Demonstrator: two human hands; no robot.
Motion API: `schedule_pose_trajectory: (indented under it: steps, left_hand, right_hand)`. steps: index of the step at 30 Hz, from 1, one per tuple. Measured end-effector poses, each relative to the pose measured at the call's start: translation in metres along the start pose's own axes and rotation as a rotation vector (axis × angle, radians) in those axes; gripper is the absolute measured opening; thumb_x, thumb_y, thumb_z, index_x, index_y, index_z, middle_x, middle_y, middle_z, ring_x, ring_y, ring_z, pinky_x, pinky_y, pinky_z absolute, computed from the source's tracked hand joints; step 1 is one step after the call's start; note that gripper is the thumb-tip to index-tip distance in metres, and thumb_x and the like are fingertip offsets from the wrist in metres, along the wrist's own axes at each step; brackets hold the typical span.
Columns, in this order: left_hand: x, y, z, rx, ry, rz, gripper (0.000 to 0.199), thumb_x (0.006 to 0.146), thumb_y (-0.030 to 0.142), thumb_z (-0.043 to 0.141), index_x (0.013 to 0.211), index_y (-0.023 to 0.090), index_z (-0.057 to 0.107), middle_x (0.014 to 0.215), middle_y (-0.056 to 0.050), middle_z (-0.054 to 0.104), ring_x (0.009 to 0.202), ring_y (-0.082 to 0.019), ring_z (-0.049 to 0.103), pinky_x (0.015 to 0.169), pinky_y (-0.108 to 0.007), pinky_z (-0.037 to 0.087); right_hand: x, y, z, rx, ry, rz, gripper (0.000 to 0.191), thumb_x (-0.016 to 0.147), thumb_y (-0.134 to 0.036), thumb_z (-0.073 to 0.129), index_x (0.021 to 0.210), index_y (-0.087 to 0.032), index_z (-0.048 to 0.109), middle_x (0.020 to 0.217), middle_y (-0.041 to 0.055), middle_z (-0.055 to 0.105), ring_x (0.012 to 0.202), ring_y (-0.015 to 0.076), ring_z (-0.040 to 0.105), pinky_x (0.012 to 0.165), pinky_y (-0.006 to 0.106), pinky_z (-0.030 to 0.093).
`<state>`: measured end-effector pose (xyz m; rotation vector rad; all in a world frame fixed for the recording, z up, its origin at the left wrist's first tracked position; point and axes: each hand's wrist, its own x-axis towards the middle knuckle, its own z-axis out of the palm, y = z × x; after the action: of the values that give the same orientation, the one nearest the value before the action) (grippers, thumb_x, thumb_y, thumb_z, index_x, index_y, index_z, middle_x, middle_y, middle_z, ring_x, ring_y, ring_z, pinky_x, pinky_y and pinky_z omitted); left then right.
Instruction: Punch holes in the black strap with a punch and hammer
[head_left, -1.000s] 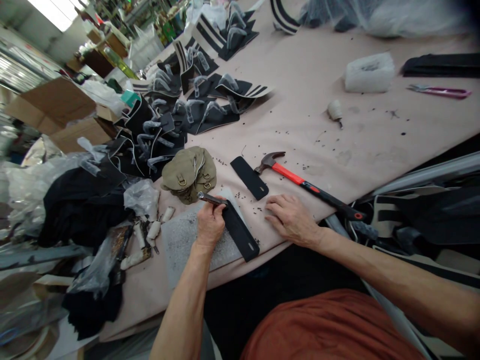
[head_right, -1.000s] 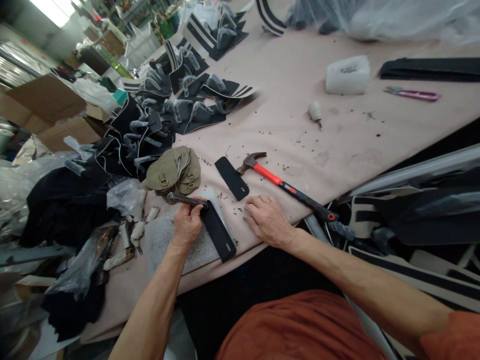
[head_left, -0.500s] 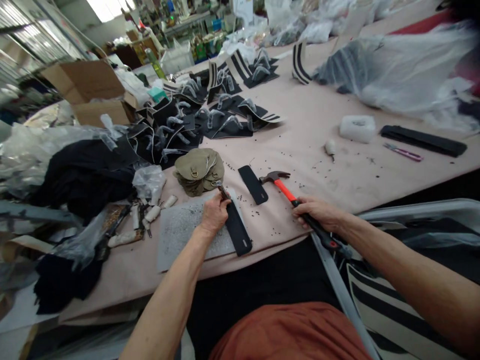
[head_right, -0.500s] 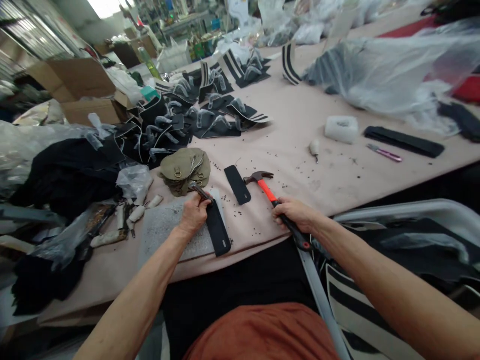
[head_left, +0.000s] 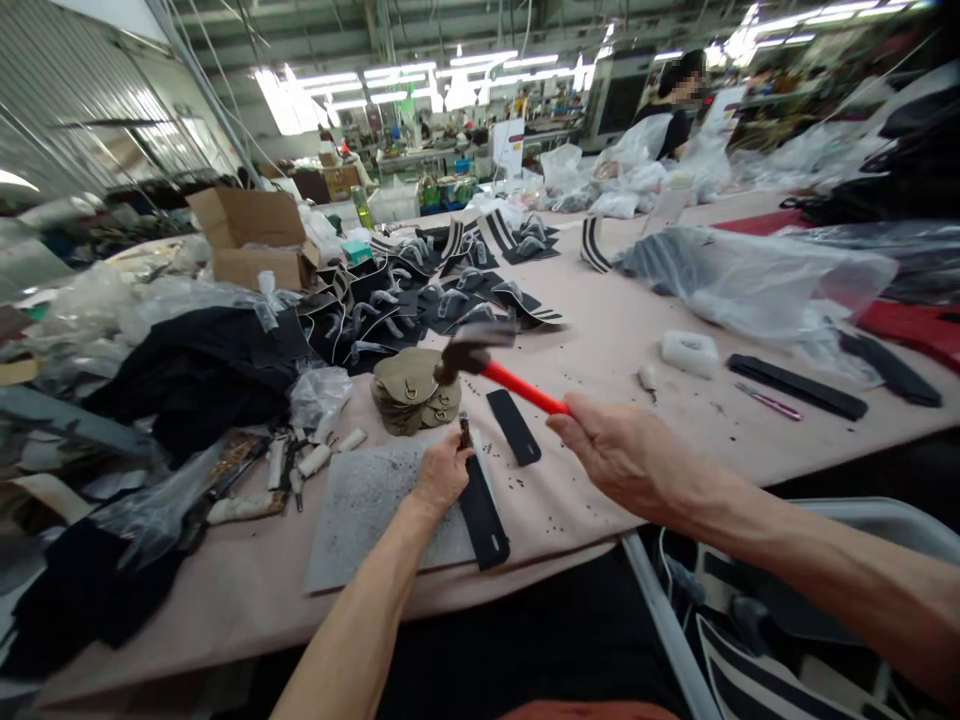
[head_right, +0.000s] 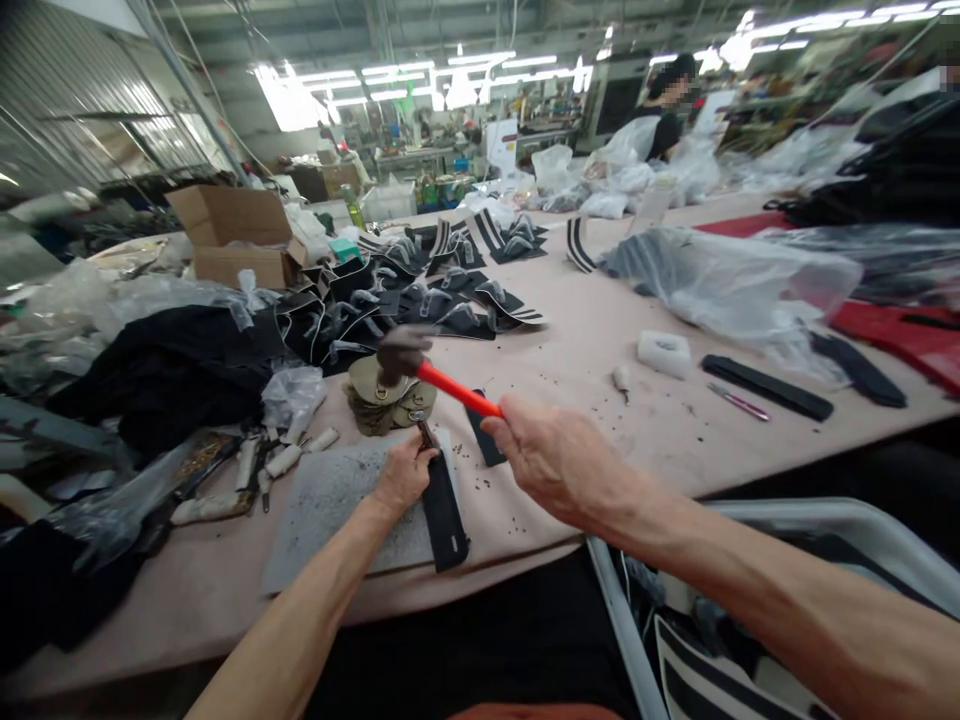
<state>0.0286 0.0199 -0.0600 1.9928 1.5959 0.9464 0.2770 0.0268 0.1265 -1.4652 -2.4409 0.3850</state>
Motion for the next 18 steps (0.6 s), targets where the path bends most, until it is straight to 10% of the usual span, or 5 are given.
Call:
schedule_pose_trajectory:
  steps: [4, 10, 15, 18]
  left_hand:
    - [-0.002, -0.003, 0.001, -0.002, 0.013, 0.014, 0.019, 0.084, 0.003, 0.055, 0.097, 0.016, 0.057, 0.088, -0.008, 0.065, 0.083, -0.028, 0.064, 0.074, -0.032, 0.051]
    - [-0.003, -0.008, 0.004, -0.017, 0.014, 0.015, 0.016, 0.086, 0.004, 0.053, 0.097, 0.015, 0.056, 0.09, -0.009, 0.064, 0.084, -0.028, 0.064, 0.077, -0.033, 0.051]
    - [-0.001, -0.006, 0.002, 0.019, -0.02, -0.017, 0.015, 0.084, 0.006, 0.054, 0.094, 0.016, 0.056, 0.089, -0.008, 0.064, 0.085, -0.028, 0.064, 0.076, -0.033, 0.051]
    - [-0.001, -0.006, 0.001, 0.001, -0.008, -0.002, 0.014, 0.085, 0.007, 0.052, 0.095, 0.016, 0.056, 0.089, -0.008, 0.064, 0.083, -0.028, 0.064, 0.076, -0.034, 0.051]
  right_hand:
    - [0.002, -0.005, 0.001, -0.138, -0.191, -0.025, 0.028, 0.099, -0.037, 0.036, 0.083, -0.019, 0.048, 0.059, 0.0036, 0.05, 0.047, 0.0147, 0.036, 0.05, 0.03, 0.016]
    - [0.008, -0.018, -0.013, 0.151, 0.33, -0.031, 0.035, 0.101, -0.045, 0.032, 0.08, -0.019, 0.044, 0.056, 0.0003, 0.045, 0.044, 0.0122, 0.037, 0.047, 0.026, 0.024]
    - [0.009, -0.008, -0.005, -0.077, -0.168, -0.066, 0.024, 0.094, -0.033, 0.042, 0.074, -0.019, 0.044, 0.05, 0.0003, 0.041, 0.041, 0.0119, 0.027, 0.046, 0.028, 0.012]
    - [0.023, -0.02, -0.035, 0.066, 0.059, -0.114, 0.032, 0.098, -0.039, 0.042, 0.073, -0.018, 0.046, 0.052, -0.0004, 0.041, 0.041, 0.0107, 0.03, 0.043, 0.026, 0.016]
